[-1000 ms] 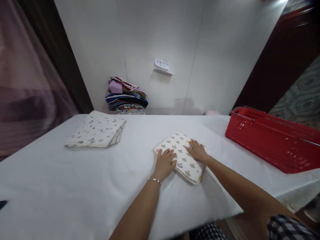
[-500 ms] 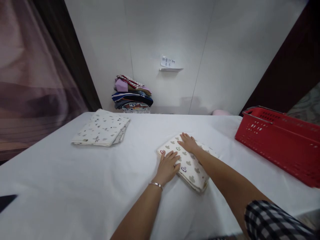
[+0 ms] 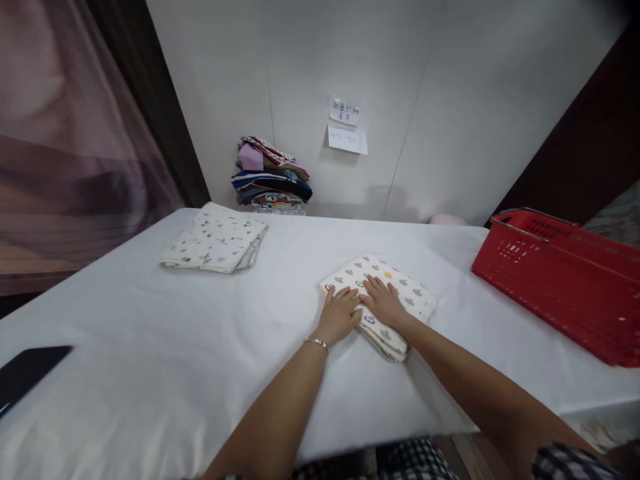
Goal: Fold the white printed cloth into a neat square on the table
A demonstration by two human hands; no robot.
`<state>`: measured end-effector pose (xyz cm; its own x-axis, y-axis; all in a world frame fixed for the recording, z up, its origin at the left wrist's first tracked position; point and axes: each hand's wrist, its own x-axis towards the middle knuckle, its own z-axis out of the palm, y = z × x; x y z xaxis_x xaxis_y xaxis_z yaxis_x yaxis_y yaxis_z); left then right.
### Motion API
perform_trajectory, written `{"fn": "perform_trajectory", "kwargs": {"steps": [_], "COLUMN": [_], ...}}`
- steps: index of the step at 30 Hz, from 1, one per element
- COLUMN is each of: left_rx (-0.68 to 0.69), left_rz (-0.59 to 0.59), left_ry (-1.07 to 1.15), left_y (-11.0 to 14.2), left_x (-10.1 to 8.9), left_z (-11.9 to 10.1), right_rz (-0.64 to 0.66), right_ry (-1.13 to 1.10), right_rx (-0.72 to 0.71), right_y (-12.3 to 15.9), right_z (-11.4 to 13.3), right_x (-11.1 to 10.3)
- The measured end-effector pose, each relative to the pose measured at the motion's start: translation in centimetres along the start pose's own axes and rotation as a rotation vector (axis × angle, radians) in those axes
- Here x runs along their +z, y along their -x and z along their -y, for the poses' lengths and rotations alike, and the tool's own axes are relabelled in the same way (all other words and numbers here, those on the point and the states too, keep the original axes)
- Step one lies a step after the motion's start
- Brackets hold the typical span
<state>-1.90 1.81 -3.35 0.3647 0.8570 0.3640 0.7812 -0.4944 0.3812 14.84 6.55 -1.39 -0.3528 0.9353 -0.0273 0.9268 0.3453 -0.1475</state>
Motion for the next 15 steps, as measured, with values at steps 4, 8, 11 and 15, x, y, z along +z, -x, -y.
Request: {"fn": "perform_trajectory", "kwargs": {"steps": [4, 8, 11, 15], "left_rx": [0.012, 0.027, 0.014, 0.02], "left_rz": [-0.007, -0.01, -0.009, -0.002], "left_ry": [0.003, 0.024, 0.022, 0.04], "left_y": [0.2, 0.4, 0.4, 0.4], "left_x": [0.0, -0.1, 0.0, 0.0], "left_z": [0.1, 0.1, 0.0, 0.0], "right_rz": [0.024, -0.054, -0.084, -0.103], "right_ry": [-0.031, -0.001, 0.045, 0.067], "right_rx": [0.017, -0.106, -0.187, -0.189], "right_y": [1.7, 4.8, 6.5, 7.1], "right_z": [0.4, 1.2, 1.5, 1.7], "right_x": [-0.3, 0.2, 1.0, 1.4]}}
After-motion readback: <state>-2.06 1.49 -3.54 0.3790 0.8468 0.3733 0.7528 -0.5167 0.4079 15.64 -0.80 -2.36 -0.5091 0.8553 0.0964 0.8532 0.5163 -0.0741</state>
